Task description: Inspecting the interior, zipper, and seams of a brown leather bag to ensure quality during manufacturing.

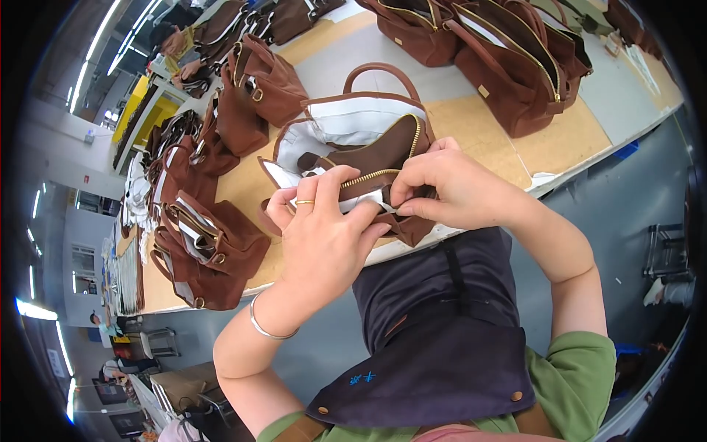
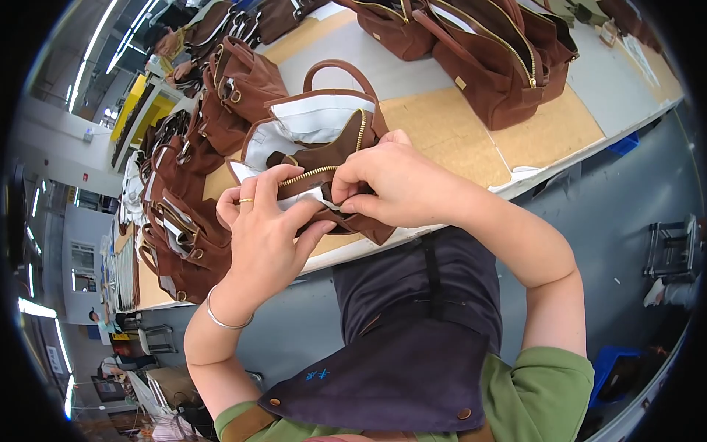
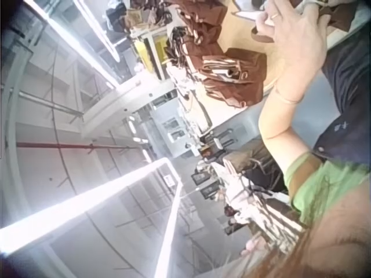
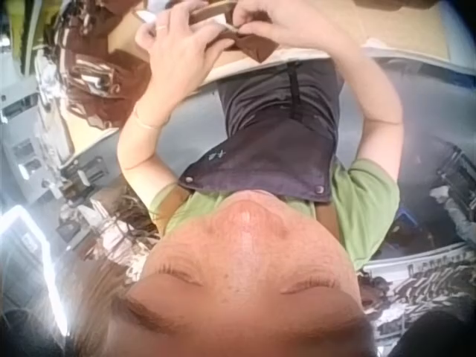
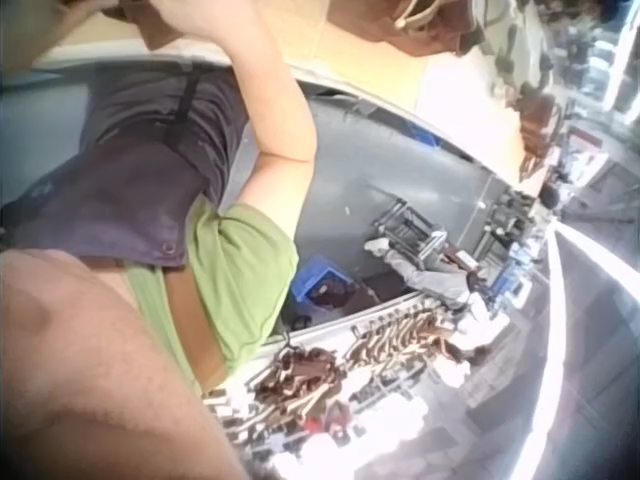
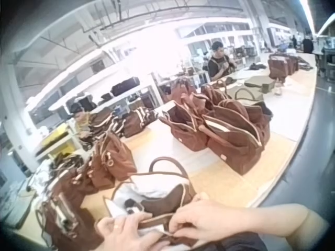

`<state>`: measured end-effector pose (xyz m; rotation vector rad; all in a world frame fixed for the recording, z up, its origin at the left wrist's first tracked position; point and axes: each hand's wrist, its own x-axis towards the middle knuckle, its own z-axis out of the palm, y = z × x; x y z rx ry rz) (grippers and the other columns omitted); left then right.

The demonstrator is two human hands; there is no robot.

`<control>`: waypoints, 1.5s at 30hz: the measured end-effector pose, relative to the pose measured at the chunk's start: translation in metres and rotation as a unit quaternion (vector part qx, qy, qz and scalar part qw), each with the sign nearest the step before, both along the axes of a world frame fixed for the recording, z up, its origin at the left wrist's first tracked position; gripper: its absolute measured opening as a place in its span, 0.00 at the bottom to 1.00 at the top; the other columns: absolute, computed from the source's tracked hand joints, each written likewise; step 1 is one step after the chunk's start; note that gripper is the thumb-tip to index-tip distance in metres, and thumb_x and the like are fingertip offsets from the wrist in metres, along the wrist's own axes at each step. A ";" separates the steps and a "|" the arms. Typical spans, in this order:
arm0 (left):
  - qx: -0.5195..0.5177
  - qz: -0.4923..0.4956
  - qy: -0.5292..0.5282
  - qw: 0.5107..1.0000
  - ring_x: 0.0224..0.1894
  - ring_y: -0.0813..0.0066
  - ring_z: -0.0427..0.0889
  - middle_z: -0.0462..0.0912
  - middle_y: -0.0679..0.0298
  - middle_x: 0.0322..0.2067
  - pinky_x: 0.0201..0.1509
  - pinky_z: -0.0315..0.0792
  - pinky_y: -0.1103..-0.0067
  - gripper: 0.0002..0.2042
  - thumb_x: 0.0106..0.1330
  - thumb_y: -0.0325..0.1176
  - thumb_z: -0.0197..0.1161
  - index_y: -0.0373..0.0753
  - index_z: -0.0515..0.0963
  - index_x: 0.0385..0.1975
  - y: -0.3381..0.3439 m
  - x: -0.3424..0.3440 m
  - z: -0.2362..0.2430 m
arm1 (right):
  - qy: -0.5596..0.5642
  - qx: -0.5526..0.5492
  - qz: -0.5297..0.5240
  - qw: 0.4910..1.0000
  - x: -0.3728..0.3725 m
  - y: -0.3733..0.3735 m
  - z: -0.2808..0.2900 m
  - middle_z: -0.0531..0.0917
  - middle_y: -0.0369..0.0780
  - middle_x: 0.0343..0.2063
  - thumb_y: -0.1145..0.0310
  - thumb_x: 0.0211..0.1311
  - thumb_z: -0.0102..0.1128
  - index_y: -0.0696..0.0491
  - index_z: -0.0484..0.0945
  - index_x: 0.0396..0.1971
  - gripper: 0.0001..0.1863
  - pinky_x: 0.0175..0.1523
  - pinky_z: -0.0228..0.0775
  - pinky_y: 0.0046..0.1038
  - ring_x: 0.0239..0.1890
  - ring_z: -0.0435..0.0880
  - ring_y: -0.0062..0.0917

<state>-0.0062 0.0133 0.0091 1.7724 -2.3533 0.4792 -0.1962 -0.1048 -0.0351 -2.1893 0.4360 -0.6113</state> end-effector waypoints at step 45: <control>0.088 -0.015 0.024 0.996 0.57 0.62 0.67 0.74 0.70 0.52 0.59 0.53 0.57 0.06 0.52 0.34 0.73 0.43 0.82 0.24 -0.013 -0.012 0.009 | 0.053 -0.151 0.115 0.980 0.003 -0.018 -0.009 0.80 0.39 0.18 0.76 0.41 0.62 0.50 0.86 0.25 0.09 0.69 0.47 0.42 0.32 0.82 0.32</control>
